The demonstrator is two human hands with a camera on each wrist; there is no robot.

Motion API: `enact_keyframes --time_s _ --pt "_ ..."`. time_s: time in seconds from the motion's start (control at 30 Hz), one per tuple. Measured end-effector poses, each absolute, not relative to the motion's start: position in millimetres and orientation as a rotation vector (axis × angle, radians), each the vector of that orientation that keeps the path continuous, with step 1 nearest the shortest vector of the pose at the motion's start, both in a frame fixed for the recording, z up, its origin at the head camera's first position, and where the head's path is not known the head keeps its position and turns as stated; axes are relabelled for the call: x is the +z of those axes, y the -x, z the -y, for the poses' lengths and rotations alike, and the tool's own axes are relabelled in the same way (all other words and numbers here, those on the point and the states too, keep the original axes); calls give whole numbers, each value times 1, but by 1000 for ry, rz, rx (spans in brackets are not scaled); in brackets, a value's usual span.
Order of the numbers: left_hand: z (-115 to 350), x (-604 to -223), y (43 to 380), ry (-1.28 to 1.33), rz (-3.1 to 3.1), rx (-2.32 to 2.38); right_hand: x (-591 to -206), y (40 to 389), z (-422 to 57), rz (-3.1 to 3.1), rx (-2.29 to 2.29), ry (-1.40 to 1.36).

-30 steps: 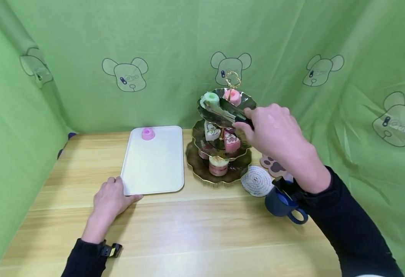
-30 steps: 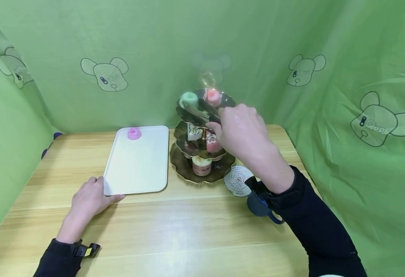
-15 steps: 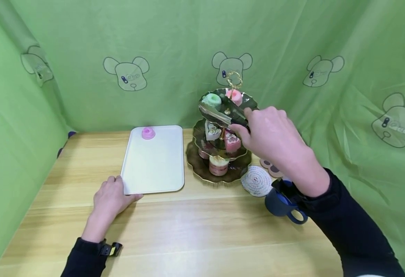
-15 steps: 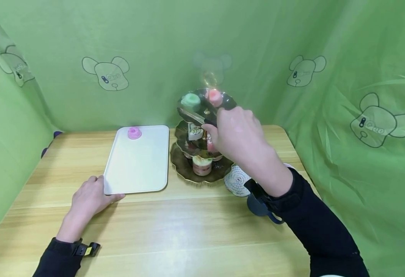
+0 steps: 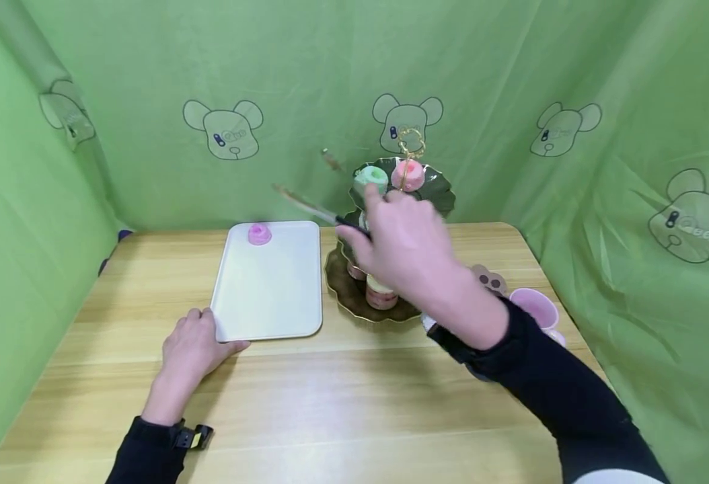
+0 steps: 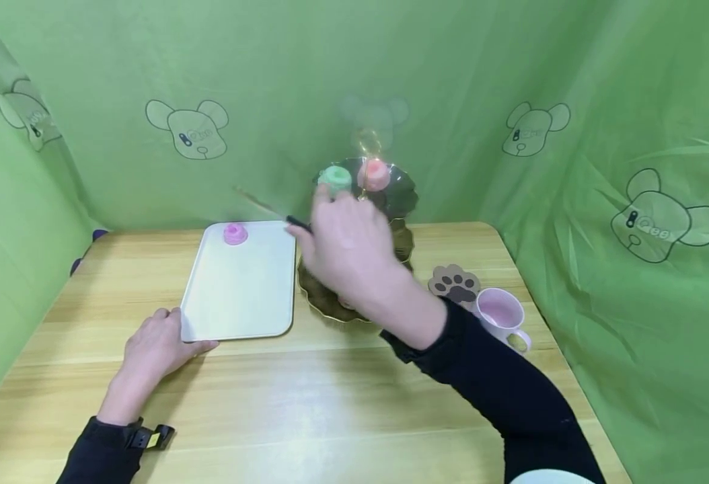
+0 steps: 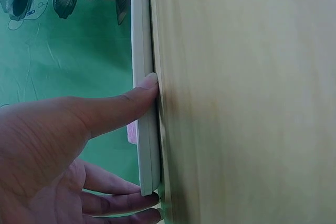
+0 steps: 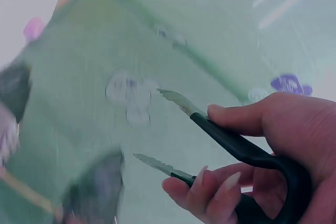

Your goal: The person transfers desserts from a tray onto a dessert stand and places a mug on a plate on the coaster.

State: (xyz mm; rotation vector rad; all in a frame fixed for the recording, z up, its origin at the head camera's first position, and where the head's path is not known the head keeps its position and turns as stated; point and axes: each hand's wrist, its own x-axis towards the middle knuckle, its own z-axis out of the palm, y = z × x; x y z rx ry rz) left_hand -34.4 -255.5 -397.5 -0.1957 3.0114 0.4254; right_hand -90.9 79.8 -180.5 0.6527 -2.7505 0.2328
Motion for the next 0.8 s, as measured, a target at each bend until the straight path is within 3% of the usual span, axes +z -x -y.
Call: enact_keyframes --time_s 0.47,0.8 --pt "256 -400 34 191 -3039 439 -276 122 26 2876 45 -682" --pt "257 -402 32 200 -3051 443 -348 168 58 2978 -1 -621"
